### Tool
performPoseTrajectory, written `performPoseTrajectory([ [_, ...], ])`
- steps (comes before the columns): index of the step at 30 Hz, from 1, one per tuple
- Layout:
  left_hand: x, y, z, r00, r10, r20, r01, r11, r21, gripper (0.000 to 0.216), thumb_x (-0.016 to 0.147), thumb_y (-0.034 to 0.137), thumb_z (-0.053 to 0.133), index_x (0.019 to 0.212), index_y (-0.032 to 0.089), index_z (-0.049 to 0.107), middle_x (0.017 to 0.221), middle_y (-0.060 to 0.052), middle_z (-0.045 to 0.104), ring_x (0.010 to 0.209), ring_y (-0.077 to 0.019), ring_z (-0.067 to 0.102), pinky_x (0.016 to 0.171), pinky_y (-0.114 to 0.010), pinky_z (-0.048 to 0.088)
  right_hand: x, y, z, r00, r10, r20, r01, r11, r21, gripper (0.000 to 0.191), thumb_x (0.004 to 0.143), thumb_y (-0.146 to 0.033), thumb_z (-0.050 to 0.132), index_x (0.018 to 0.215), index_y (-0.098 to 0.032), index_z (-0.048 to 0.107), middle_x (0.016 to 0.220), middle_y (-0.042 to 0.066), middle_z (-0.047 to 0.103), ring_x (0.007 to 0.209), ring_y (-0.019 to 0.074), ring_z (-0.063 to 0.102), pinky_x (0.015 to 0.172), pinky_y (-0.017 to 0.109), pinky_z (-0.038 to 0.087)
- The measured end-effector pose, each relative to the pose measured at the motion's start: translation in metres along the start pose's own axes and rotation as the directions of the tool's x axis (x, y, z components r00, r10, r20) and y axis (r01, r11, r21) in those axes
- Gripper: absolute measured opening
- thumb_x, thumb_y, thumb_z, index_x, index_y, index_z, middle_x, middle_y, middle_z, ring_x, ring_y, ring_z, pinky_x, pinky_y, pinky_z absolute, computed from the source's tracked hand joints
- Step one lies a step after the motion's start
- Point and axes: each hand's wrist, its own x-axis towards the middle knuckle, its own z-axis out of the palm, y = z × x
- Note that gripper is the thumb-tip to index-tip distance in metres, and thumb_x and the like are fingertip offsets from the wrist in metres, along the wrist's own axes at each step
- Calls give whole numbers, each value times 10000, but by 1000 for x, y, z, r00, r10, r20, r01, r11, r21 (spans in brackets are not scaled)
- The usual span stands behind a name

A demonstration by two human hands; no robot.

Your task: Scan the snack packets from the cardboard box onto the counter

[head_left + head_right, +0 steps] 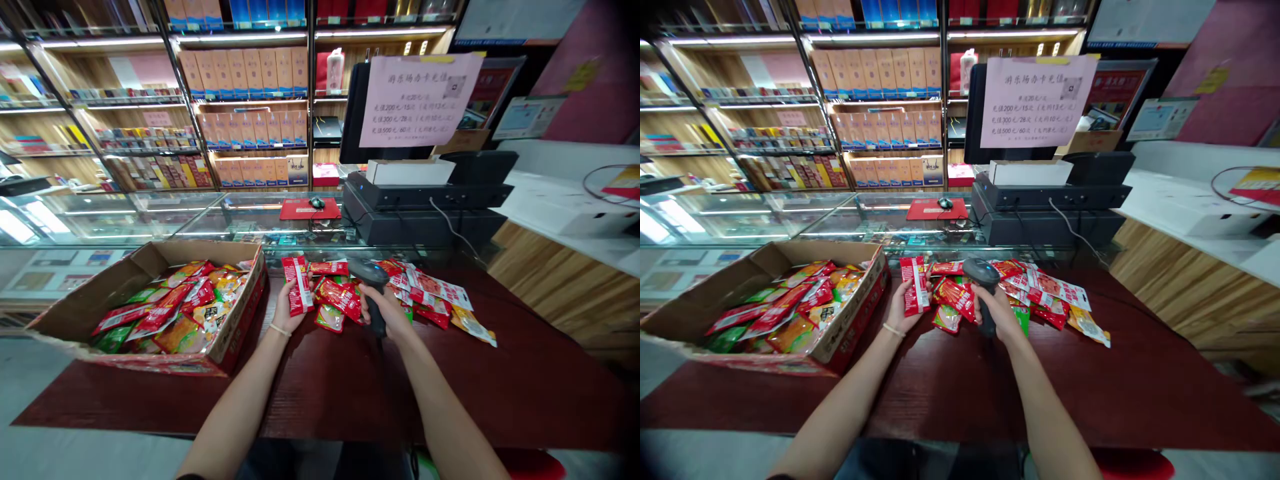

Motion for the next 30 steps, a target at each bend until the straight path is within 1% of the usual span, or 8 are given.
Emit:
performPoseTrajectory([
  [3,8,-6,-6,983,137,-121,-125,987,102,345,837,425,609,1090,191,612,1062,-79,680,934,-193,654,782,-319,544,1,1,-2,1000,14,-10,-14,1000,-9,394,785,-487,671,588,-195,494,438,-50,483,332,97,453,333,213,370],
  [6,15,-12,-11,930,305,-203,-265,943,202,384,826,486,622,1133,264,558,1131,-32,667,1019,-189,639,849,-328,531,1,2,-1,1000,12,-6,-12,1000,-16,380,782,-492,672,611,-195,508,469,-50,504,340,95,460,333,212,372],
  [8,18,-14,-14,918,314,-242,-268,942,203,382,836,514,594,1116,257,550,1124,-41,667,1022,-197,638,846,-338,532,0,2,1,1000,3,-10,-3,1000,-31,360,770,-493,687,648,-197,524,488,-51,520,345,97,467,331,212,376],
  [10,18,-14,-14,935,259,-240,-218,958,186,370,842,519,575,1068,226,563,1076,-68,677,996,-212,646,826,-350,535,-1,2,3,1000,2,-10,-2,998,-61,360,764,-497,694,654,-199,523,482,-48,520,344,98,470,332,212,378],
  [13,16,-14,-11,945,254,-205,-216,958,191,328,792,426,661,1017,208,561,1010,-61,683,908,-194,661,797,-333,532,-1,2,5,1000,12,6,-11,995,-101,374,769,-496,689,634,-201,502,449,-45,504,331,96,458,330,211,367],
  [17,12,-18,-8,886,418,-199,-351,886,303,438,676,287,785,1026,222,529,1007,-28,677,860,-155,664,781,-293,519,-1,4,6,1000,12,-2,-12,994,-105,335,765,-471,702,745,-213,489,471,-61,526,329,100,461,316,208,360],
  [23,14,-26,-9,808,541,-233,-405,797,448,433,653,337,782,988,174,561,956,-64,691,854,-180,680,799,-322,530,-6,2,10,997,78,20,-73,978,-196,428,740,-473,717,998,-234,472,455,-104,522,308,105,448,295,190,351],
  [30,13,-25,-6,785,552,-282,-387,792,472,377,664,273,757,979,178,571,941,-39,680,791,-149,671,708,-266,543,-10,-3,11,990,120,80,-94,958,-269,354,722,-472,716,853,-205,525,427,-89,493,294,95,441,290,192,336],
])
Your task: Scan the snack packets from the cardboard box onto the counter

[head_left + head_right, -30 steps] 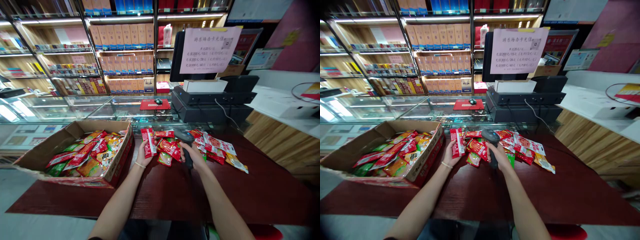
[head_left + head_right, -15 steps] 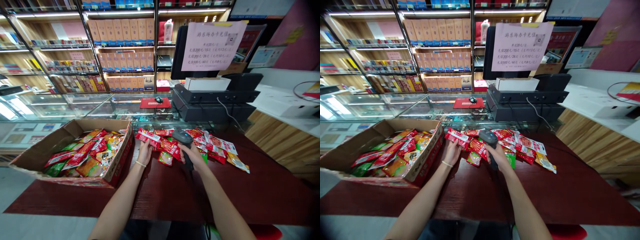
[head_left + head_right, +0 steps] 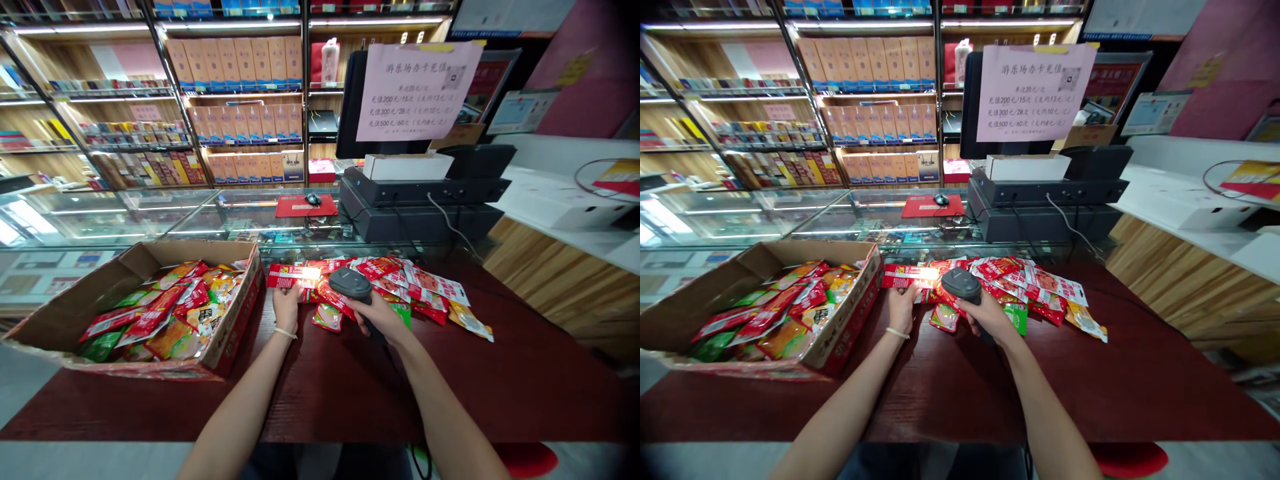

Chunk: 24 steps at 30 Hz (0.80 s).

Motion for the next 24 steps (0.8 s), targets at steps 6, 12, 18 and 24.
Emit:
performPoseTrajectory([
  [6,-1,1,-1,995,65,72,-66,998,12,370,745,321,702,1056,225,525,1082,-58,645,951,-180,649,827,-320,533,2,-4,-9,990,-17,-139,33,993,115,374,712,-447,731,890,-235,480,443,-93,518,299,101,437,286,196,348],
  [12,-3,18,16,935,241,259,-325,876,357,280,849,399,585,1063,219,579,1024,-69,651,981,-217,614,890,-335,483,-1,-13,-49,920,-95,-380,207,942,265,312,739,-420,717,810,-239,474,468,-88,522,316,99,453,288,193,347],
  [18,0,20,67,700,390,599,-711,469,525,249,890,263,532,1093,242,674,1033,-73,638,987,-219,578,903,-351,446,-7,-11,-86,870,-145,-471,315,899,304,324,761,-438,687,634,-206,501,444,-48,519,321,98,466,302,203,380],
  [24,5,-12,125,610,203,766,-792,188,581,293,888,192,509,1114,220,693,949,-82,637,924,-218,582,848,-339,465,-7,-9,-92,848,-200,-490,401,847,348,330,770,-430,685,598,-196,527,438,-42,530,312,95,459,301,202,376],
])
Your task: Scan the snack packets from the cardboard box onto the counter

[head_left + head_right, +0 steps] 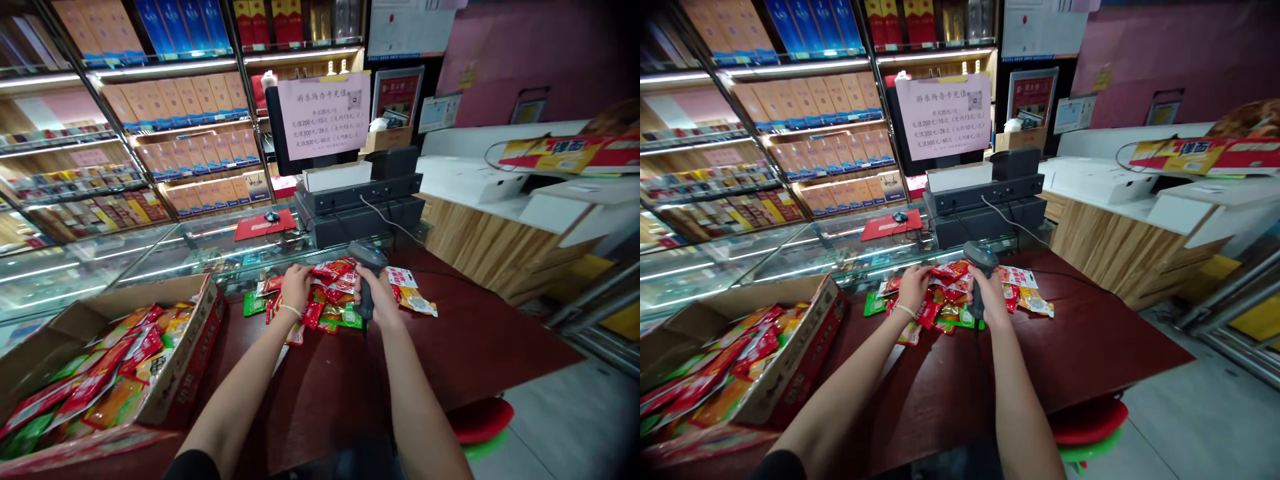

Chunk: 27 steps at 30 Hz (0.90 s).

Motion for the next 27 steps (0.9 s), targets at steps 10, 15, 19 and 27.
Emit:
performPoseTrajectory([
  [10,7,14,-3,987,-68,144,94,979,-182,362,868,143,508,1213,177,615,1146,-88,680,1057,-216,623,959,-349,461,-5,-4,7,999,-3,41,4,1000,-23,428,798,-439,659,495,-183,500,382,-38,466,302,88,440,308,196,359],
  [15,5,11,-63,993,-97,73,114,956,-271,237,882,225,525,1076,186,655,1026,-67,708,948,-196,651,877,-320,493,-10,0,22,994,47,103,-45,999,-28,392,789,-437,674,534,-182,518,406,-40,484,309,96,451,305,205,365],
  [19,-4,0,-126,994,-100,36,106,960,-261,250,876,265,535,1092,201,643,946,-44,705,847,-175,653,798,-293,501,-16,9,44,967,108,230,-98,994,-56,360,793,-444,678,589,-177,549,466,-37,524,327,93,466,318,208,381],
  [27,-36,-68,-247,966,-257,24,254,930,-264,305,856,336,547,1106,184,634,855,-38,687,752,-153,648,694,-264,512,-31,17,122,872,252,420,-191,965,-181,380,772,-457,698,576,-179,529,461,-33,514,335,96,470,321,212,379],
])
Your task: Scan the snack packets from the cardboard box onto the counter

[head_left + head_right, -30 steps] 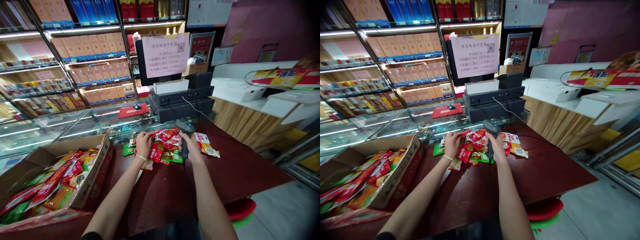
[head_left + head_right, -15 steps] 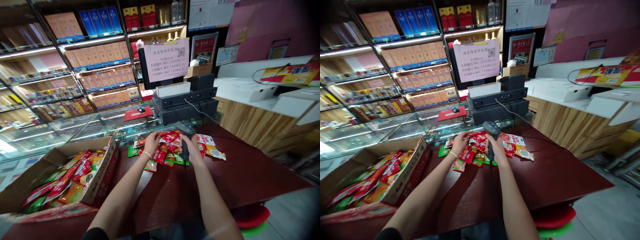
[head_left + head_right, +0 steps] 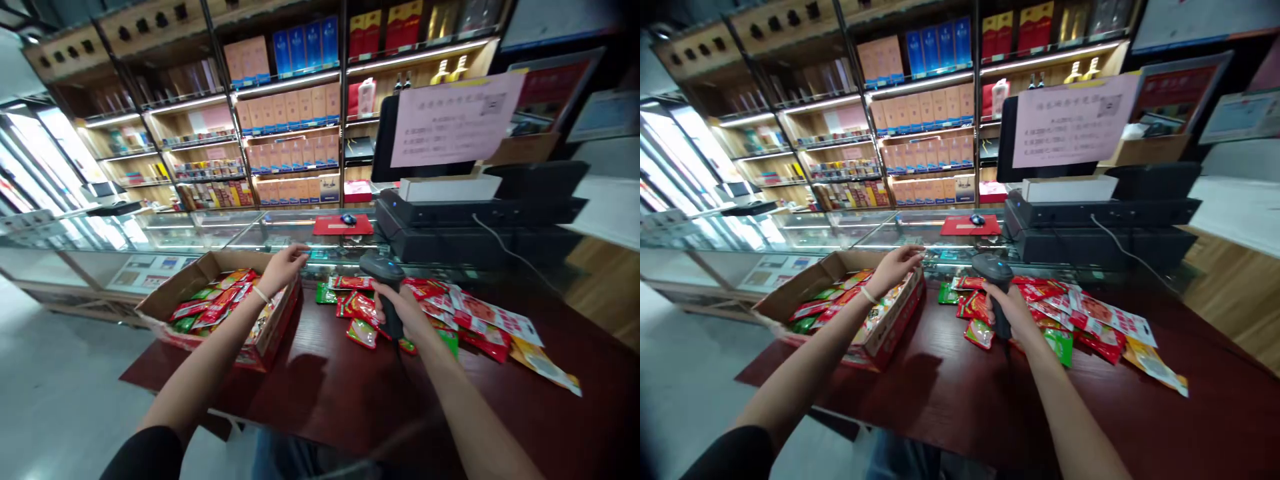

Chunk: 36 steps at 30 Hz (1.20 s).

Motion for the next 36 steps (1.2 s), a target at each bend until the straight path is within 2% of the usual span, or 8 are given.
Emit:
performPoseTrajectory([
  [4,4,-37,-44,996,-56,-71,60,997,54,300,831,342,570,1070,175,638,878,-55,692,760,-160,651,701,-276,523,18,-4,38,996,22,84,-22,1000,3,345,761,-439,713,613,-179,541,487,-36,531,341,96,477,311,207,367],
  [9,11,-99,-60,985,-149,-83,164,960,226,302,822,317,574,1081,168,616,974,-80,702,901,-193,666,833,-308,515,41,-3,77,991,2,133,0,1000,-20,339,767,-436,703,612,-180,544,473,-41,521,330,98,466,314,216,381],
  [14,23,-140,-57,967,-219,132,135,876,464,324,834,221,511,1143,161,590,1063,-106,699,974,-213,663,861,-301,496,53,1,93,990,14,139,-11,1000,-21,346,754,-445,708,616,-190,518,454,-46,510,320,96,453,311,211,372],
  [20,32,-159,-29,946,-125,300,-47,861,507,228,818,212,551,1024,176,641,1058,-125,678,1003,-240,633,893,-315,452,51,0,92,994,-6,112,9,999,-32,278,754,-430,707,776,-195,558,486,-64,522,331,91,457,306,190,366],
  [24,16,-169,-5,934,-98,344,-157,752,640,278,850,220,534,1116,163,585,1097,-169,619,1023,-267,606,901,-371,443,52,0,86,994,12,110,-7,999,-40,297,739,-440,714,787,-196,551,494,-63,527,323,89,458,303,195,378],
  [29,18,-173,-7,931,-103,351,-158,753,639,180,874,290,502,863,164,631,969,-162,622,944,-274,612,874,-375,445,54,-1,80,997,30,77,-28,999,-32,311,733,-434,730,819,-195,551,488,-61,529,328,97,465,305,202,389],
  [32,27,-166,-21,957,-85,277,-82,838,539,163,867,295,505,797,186,604,876,-116,642,870,-242,627,817,-326,454,52,-4,78,997,27,66,-24,999,-42,322,724,-444,735,801,-189,552,489,-60,528,326,93,465,307,200,387],
  [36,31,-146,-36,983,-153,-101,175,948,265,151,910,338,446,907,206,518,764,-52,629,736,-206,633,700,-308,479,47,-9,74,999,13,41,-11,999,-49,322,722,-450,736,779,-184,564,497,-55,532,329,91,465,313,204,392],
])
